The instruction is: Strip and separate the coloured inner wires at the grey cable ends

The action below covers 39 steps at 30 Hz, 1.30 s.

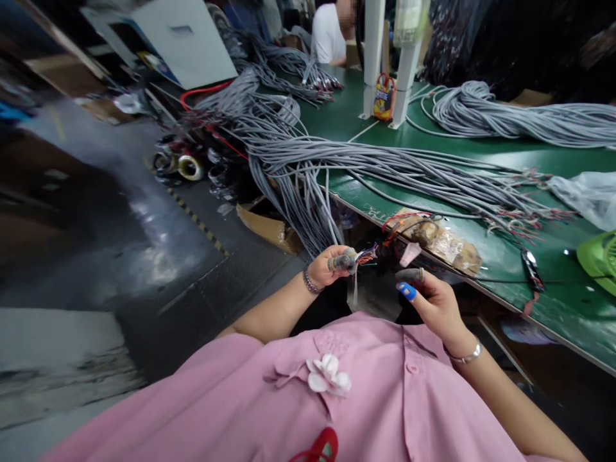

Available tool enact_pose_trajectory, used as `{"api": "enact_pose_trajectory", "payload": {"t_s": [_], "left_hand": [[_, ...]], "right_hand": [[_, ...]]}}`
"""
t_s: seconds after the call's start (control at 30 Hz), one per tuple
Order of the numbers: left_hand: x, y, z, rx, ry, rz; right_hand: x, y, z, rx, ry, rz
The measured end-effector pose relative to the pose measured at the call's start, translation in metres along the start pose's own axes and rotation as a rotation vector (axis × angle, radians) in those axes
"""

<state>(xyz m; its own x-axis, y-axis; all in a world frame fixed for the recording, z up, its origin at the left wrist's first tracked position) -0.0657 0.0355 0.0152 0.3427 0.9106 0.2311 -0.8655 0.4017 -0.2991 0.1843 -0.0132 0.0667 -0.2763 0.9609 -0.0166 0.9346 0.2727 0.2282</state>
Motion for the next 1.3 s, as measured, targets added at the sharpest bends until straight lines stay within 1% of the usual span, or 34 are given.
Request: {"api": "enact_pose_trajectory", "payload": {"t_s": [0.07, 0.17, 0.23, 0.3, 0.33, 0.37, 0.43, 0.5, 0.57, 0.63, 0.7, 0.77, 0.83, 0.93, 0.97, 1.0, 1.03, 1.07, 1.13, 1.2, 1.23, 1.3], "left_hand": [[-0.002, 0.003, 0.0, -0.035, 0.012, -0.002], [-0.007, 0.002, 0.002, -0.024, 0.082, -0.064], [-0.01, -0.001, 0.003, -0.032, 0.135, -0.111], [-0.013, -0.001, 0.005, -0.05, 0.179, -0.135], [-0.013, -0.001, 0.006, -0.059, 0.203, -0.15], [-0.013, -0.002, 0.008, -0.063, 0.226, -0.175], [-0.011, -0.003, 0.013, -0.049, 0.251, -0.257], [-0.007, -0.008, 0.021, 0.004, 0.249, -0.394], [-0.002, -0.018, 0.027, 0.103, 0.241, -0.571], [0.003, -0.029, 0.03, 0.233, 0.199, -0.729], [0.007, -0.039, 0.03, 0.368, 0.106, -0.811], [0.01, -0.047, 0.027, 0.483, -0.001, -0.834], [0.011, -0.052, 0.023, 0.573, -0.074, -0.854], [0.011, -0.053, 0.019, 0.657, -0.12, -0.898], [0.011, -0.053, 0.019, 0.668, -0.119, -0.903], [0.011, -0.052, 0.018, 0.671, -0.114, -0.899], [0.011, -0.051, 0.018, 0.67, -0.104, -0.891], [0.011, -0.051, 0.018, 0.668, -0.092, -0.883], [0.012, -0.051, 0.017, 0.667, -0.077, -0.873], [0.013, -0.053, 0.015, 0.673, -0.077, -0.875], [0.014, -0.055, 0.014, 0.68, -0.079, -0.88], [0.016, -0.056, 0.013, 0.703, -0.081, -0.897]], "right_hand": [[0.01, -0.015, -0.014, -0.111, 0.055, -0.032], [0.027, -0.038, -0.037, -0.194, 0.159, -0.114], [0.037, -0.051, -0.046, -0.131, 0.237, -0.203], [0.045, -0.059, -0.045, -0.015, 0.263, -0.287], [0.047, -0.061, -0.04, 0.049, 0.239, -0.314], [0.048, -0.063, -0.033, 0.115, 0.185, -0.33], [0.047, -0.065, -0.016, 0.262, 0.016, -0.336], [0.04, -0.066, 0.0, 0.415, -0.177, -0.339], [0.032, -0.065, 0.012, 0.527, -0.344, -0.337], [0.024, -0.062, 0.017, 0.546, -0.447, -0.312], [0.02, -0.054, 0.018, 0.482, -0.468, -0.231], [0.017, -0.041, 0.018, 0.396, -0.436, -0.107], [0.013, -0.026, 0.019, 0.327, -0.384, 0.016], [0.0, 0.0, 0.023, 0.175, -0.29, 0.17], [-0.006, 0.007, 0.024, 0.115, -0.273, 0.205], [-0.013, 0.013, 0.025, 0.068, -0.276, 0.212], [-0.018, 0.016, 0.027, 0.047, -0.295, 0.184], [-0.024, 0.016, 0.029, 0.056, -0.325, 0.12], [-0.031, 0.008, 0.032, 0.142, -0.385, -0.073], [-0.033, -0.006, 0.034, 0.256, -0.431, -0.244], [-0.032, -0.013, 0.035, 0.307, -0.453, -0.297], [-0.027, -0.024, 0.037, 0.389, -0.497, -0.342]]}}
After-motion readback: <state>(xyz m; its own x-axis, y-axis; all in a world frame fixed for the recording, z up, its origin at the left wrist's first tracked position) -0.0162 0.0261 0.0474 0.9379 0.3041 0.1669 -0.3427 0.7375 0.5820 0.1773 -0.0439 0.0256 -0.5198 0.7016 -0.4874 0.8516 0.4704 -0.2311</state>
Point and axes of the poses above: each hand's wrist, its own x-axis towards the middle knuckle, its own y-axis out of the back of the hand, z = x × y, the point moved 3 cm from there along x, towards the middle knuckle, and after that the axes turned 9 degrees about -y, right-handed, at the moved point
